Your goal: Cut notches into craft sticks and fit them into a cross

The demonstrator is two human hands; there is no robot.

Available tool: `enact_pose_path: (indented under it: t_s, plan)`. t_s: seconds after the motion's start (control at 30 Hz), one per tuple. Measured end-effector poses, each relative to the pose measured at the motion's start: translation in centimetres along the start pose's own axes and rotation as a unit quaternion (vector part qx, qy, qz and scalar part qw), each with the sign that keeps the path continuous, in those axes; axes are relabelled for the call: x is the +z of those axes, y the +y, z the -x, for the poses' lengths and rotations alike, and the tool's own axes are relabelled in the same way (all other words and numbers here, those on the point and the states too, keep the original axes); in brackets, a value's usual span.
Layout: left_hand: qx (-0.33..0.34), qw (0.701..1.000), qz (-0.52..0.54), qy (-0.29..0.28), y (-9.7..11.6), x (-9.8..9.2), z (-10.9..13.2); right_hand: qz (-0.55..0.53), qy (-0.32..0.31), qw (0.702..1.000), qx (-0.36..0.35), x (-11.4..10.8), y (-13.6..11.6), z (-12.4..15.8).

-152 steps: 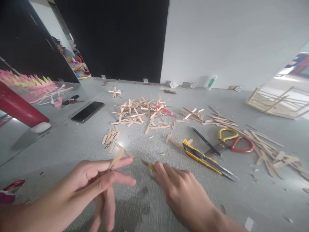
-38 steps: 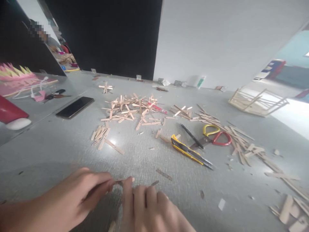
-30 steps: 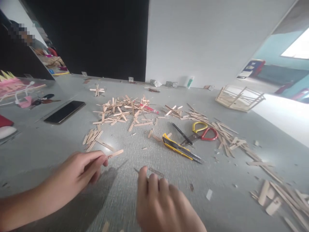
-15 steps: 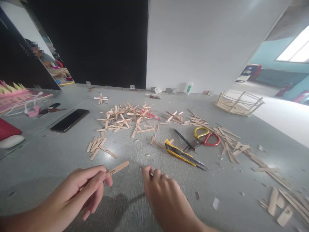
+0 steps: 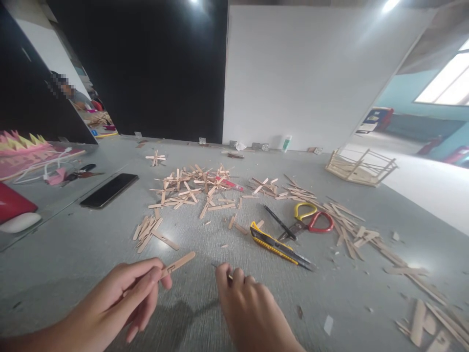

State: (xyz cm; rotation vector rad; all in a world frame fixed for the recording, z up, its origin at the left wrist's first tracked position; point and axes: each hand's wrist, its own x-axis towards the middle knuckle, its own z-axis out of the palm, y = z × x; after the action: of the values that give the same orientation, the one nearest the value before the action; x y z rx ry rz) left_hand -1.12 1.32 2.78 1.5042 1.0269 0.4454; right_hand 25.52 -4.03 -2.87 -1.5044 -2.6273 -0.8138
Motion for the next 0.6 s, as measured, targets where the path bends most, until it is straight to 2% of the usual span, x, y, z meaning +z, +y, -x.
enact_pose_path:
  t_s: [0.17, 0.37, 0.53, 0.6]
  plan:
    - [0.006, 1.000, -0.002, -0.007, 0.4, -0.1, -0.2, -0.010, -0.011, 1.000, -0.001, 0.1, -0.1, 0.1]
    - [0.004, 0.998, -0.052, -0.019, 0.0, -0.1, -0.5, -0.005, -0.018, 1.000, 0.018, -0.5, -0.4, -0.4]
    - [0.097, 0.980, -0.171, 0.011, -0.4, -0.2, -1.3, -0.029, 0.013, 0.999, 0.041, -1.0, -0.4, -1.1]
    - [0.112, 0.975, -0.189, 0.032, -0.8, -0.1, -1.4, -0.041, 0.027, 0.998, 0.038, -1.3, -0.3, -1.6]
